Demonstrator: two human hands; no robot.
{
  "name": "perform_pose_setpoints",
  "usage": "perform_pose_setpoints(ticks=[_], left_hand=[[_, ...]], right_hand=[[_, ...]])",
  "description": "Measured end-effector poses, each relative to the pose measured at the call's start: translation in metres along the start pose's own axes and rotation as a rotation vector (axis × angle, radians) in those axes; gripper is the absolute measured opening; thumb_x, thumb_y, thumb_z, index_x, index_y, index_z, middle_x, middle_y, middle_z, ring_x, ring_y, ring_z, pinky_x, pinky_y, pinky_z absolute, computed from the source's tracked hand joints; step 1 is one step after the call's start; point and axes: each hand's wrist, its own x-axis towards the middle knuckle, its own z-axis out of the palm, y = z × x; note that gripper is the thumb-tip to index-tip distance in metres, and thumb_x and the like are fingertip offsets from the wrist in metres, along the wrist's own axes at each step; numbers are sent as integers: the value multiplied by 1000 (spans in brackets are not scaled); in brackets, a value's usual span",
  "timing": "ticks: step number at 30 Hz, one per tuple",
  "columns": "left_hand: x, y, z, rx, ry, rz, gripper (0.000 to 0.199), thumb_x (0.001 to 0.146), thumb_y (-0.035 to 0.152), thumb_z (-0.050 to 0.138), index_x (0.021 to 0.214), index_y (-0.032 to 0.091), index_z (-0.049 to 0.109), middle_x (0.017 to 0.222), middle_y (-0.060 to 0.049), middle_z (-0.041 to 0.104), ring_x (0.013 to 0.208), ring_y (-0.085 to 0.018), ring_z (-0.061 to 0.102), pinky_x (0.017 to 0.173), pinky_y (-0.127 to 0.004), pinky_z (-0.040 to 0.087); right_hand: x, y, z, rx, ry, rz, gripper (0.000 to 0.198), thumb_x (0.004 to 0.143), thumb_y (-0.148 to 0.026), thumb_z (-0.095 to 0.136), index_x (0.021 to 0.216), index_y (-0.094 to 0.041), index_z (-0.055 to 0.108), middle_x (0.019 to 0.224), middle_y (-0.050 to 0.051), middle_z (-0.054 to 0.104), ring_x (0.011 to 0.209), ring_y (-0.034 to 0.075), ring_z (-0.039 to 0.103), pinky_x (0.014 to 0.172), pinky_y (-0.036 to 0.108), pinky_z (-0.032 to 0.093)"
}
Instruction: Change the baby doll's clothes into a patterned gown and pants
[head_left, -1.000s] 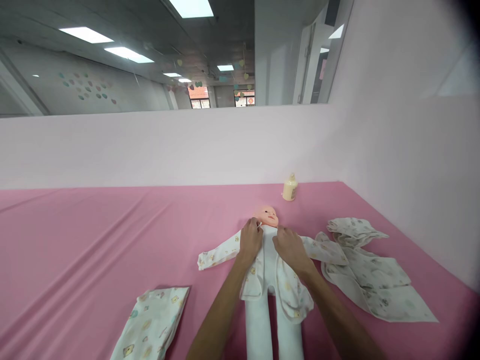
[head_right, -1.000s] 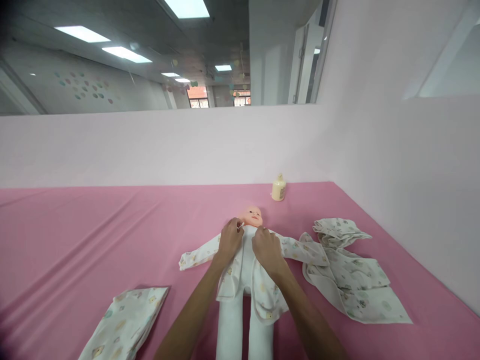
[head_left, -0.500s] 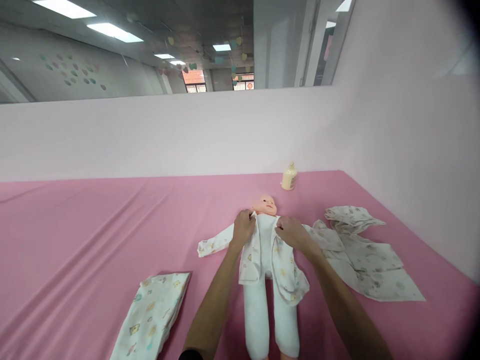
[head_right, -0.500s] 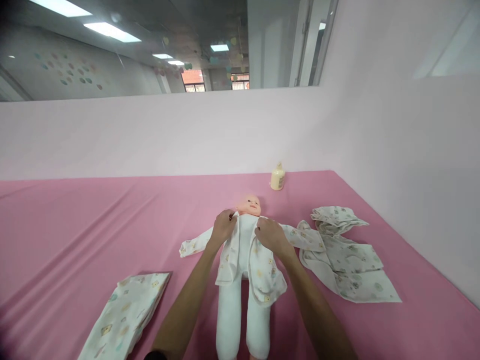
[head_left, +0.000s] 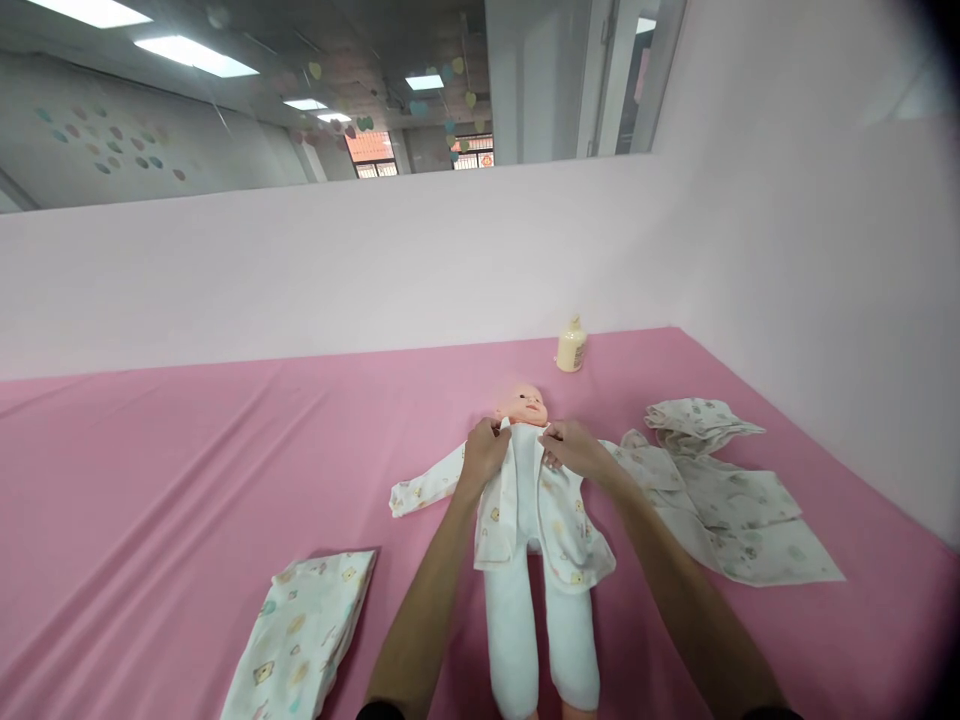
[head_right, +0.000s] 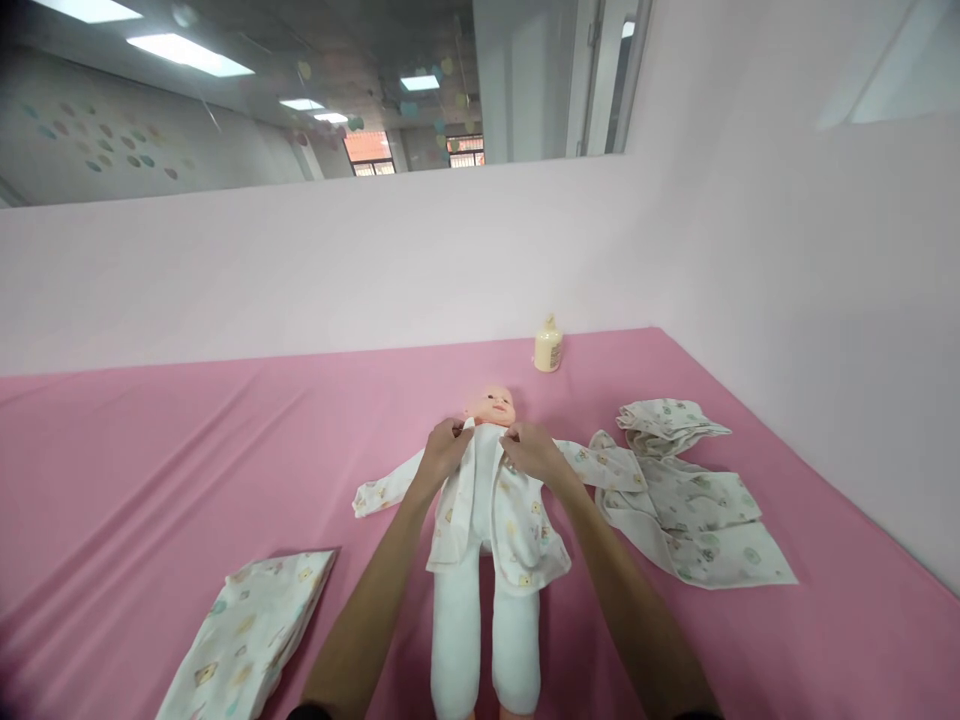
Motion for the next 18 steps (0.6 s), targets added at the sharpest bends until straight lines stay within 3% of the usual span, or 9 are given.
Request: perform_pose_setpoints(ticks=[4,7,10,18], left_hand=[[-3,2,0,245,45,48,18,94,31,47,91,18,59,91,-7,68,87,-20,62,70,-27,36],[-4,3,1,309,79,50,19,95,21,41,101,18,59,101,-10,69,95,-23,63,73,-29,36],[-4,3,1,273,134,63,24,94,18,40,111,17,58,109,-11,69,102,-26,63,77,-31,38],[-2,1,-1,64,254,51,28,93,15,38,112,15,58,114,-11,69,107,-25,62,85,-32,42]], right_hand=[[-3,-4,1,-63,2,-21,19,84,-21,55,65,-18,53,59,1,64,55,13,61,54,22,41],[-6,-6,1,-112,14,-41,21,84,-21,53,63,-19,50,60,1,63,56,13,61,55,22,39],[-7,-7,1,-127,20,-57,20,84,-20,52,64,-19,49,62,0,63,57,13,62,54,22,38],[-2,0,2,-126,74,-47,12,85,-19,51,73,-20,50,65,0,64,60,13,60,57,23,39]])
